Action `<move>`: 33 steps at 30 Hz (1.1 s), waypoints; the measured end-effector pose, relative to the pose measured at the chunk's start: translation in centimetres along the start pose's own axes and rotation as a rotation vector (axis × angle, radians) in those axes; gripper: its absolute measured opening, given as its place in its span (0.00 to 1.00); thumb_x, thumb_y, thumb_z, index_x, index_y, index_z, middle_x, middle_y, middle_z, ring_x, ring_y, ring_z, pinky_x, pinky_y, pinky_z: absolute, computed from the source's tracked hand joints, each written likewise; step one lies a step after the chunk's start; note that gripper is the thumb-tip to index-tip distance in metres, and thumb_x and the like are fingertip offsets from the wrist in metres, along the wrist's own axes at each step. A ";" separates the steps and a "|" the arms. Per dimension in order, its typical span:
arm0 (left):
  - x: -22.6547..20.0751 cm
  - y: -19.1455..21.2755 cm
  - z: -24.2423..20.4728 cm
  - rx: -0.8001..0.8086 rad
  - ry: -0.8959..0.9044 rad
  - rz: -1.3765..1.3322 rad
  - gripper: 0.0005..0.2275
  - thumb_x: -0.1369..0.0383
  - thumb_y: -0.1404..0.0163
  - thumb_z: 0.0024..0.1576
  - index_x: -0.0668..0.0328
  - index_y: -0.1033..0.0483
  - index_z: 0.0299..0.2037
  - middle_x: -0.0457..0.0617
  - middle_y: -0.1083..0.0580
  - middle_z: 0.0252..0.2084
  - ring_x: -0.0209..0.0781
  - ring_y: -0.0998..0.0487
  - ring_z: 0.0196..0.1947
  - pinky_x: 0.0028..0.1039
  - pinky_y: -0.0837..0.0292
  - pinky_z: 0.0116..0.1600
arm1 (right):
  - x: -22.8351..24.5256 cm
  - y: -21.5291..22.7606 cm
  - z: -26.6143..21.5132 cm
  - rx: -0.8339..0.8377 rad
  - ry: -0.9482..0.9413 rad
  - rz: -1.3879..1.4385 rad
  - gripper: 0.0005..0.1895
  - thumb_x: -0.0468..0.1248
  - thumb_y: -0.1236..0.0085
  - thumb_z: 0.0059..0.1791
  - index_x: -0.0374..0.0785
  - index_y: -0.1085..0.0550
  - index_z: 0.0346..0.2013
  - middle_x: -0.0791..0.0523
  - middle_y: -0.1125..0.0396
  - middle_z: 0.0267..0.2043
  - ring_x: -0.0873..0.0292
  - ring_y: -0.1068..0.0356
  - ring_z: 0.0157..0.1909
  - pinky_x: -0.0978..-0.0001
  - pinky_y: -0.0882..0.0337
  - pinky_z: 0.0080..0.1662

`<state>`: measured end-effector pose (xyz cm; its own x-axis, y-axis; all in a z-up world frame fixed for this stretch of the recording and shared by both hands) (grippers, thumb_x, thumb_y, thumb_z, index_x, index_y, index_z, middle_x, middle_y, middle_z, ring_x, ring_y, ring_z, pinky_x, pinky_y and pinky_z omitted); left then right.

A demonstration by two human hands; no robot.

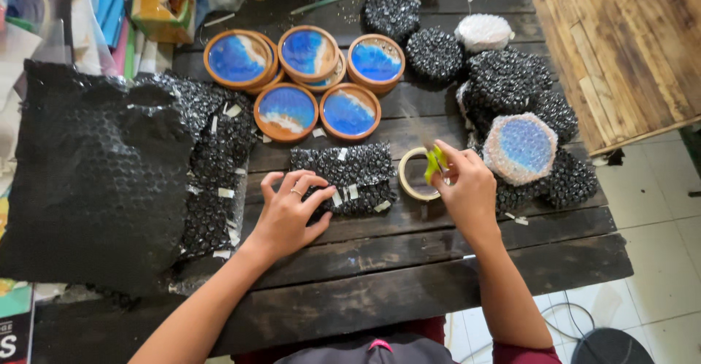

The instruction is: The person wraps circular items in black bubble wrap and secures the packaging with tape using scissors.

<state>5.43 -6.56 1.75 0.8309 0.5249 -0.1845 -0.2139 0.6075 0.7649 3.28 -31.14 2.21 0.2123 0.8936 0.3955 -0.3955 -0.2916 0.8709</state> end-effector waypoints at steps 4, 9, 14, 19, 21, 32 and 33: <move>0.1 -0.2 0.0 0.012 0.002 -0.007 0.15 0.64 0.49 0.37 0.44 0.31 0.36 0.38 0.35 0.37 0.35 0.36 0.45 0.38 0.55 0.49 | -0.3 -0.5 0.3 0.042 -0.068 0.040 0.26 0.35 0.40 0.28 0.50 0.32 0.40 0.60 0.43 0.35 0.55 0.32 0.35 0.55 0.31 0.37; 0.2 -0.3 -0.1 0.017 0.016 -0.030 0.14 0.64 0.49 0.38 0.45 0.31 0.36 0.38 0.35 0.38 0.35 0.37 0.46 0.38 0.56 0.49 | 1.8 -2.0 0.0 0.052 0.137 0.339 0.28 0.39 0.31 0.26 0.37 0.35 0.33 0.52 0.46 0.33 0.47 0.32 0.30 0.62 0.29 0.33; 0.2 -0.3 0.0 0.023 0.023 -0.032 0.14 0.64 0.49 0.37 0.45 0.31 0.36 0.38 0.35 0.38 0.35 0.37 0.46 0.38 0.56 0.49 | 1.3 -4.3 -0.5 0.110 0.123 0.464 0.23 0.30 0.36 0.31 0.34 0.36 0.36 0.52 0.48 0.35 0.50 0.30 0.30 0.68 0.28 0.34; 0.2 -0.2 0.0 0.022 0.023 -0.028 0.14 0.64 0.49 0.37 0.45 0.31 0.36 0.38 0.35 0.38 0.35 0.37 0.46 0.38 0.56 0.49 | 1.3 -4.5 -0.6 0.094 0.129 0.446 0.23 0.29 0.37 0.31 0.33 0.35 0.36 0.51 0.47 0.35 0.49 0.30 0.29 0.71 0.27 0.32; 0.2 -0.2 0.0 0.017 0.024 -0.027 0.14 0.64 0.49 0.38 0.45 0.31 0.36 0.38 0.35 0.38 0.35 0.37 0.46 0.38 0.55 0.49 | 0.9 -4.7 -0.6 0.098 0.113 0.469 0.21 0.28 0.38 0.32 0.33 0.35 0.36 0.52 0.47 0.35 0.51 0.30 0.28 0.72 0.27 0.33; 0.1 -0.1 0.1 0.031 0.030 -0.017 0.15 0.64 0.49 0.37 0.45 0.31 0.36 0.38 0.35 0.37 0.35 0.37 0.46 0.38 0.56 0.49 | 0.1 -2.2 -0.2 0.010 -0.094 0.949 0.19 0.28 0.41 0.35 0.35 0.40 0.36 0.53 0.46 0.34 0.55 0.30 0.28 0.73 0.27 0.33; 0.1 -0.1 0.1 0.032 0.033 -0.015 0.14 0.65 0.49 0.37 0.45 0.31 0.36 0.38 0.35 0.37 0.35 0.37 0.46 0.38 0.56 0.50 | -0.5 -2.4 -0.4 -0.001 -0.166 1.042 0.20 0.28 0.43 0.37 0.37 0.42 0.36 0.54 0.42 0.32 0.58 0.31 0.27 0.76 0.27 0.32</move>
<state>5.57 -6.62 1.69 0.8163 0.5357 -0.2160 -0.1848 0.5966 0.7810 3.81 -30.74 -0.22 -0.1135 0.1435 0.9831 -0.4528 -0.8882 0.0773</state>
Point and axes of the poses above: each hand's wrist, its own z-axis towards the middle knuckle, its own y-axis out of the back of the hand, x = y × z, the point moved 10 cm from there along z, towards the middle knuckle
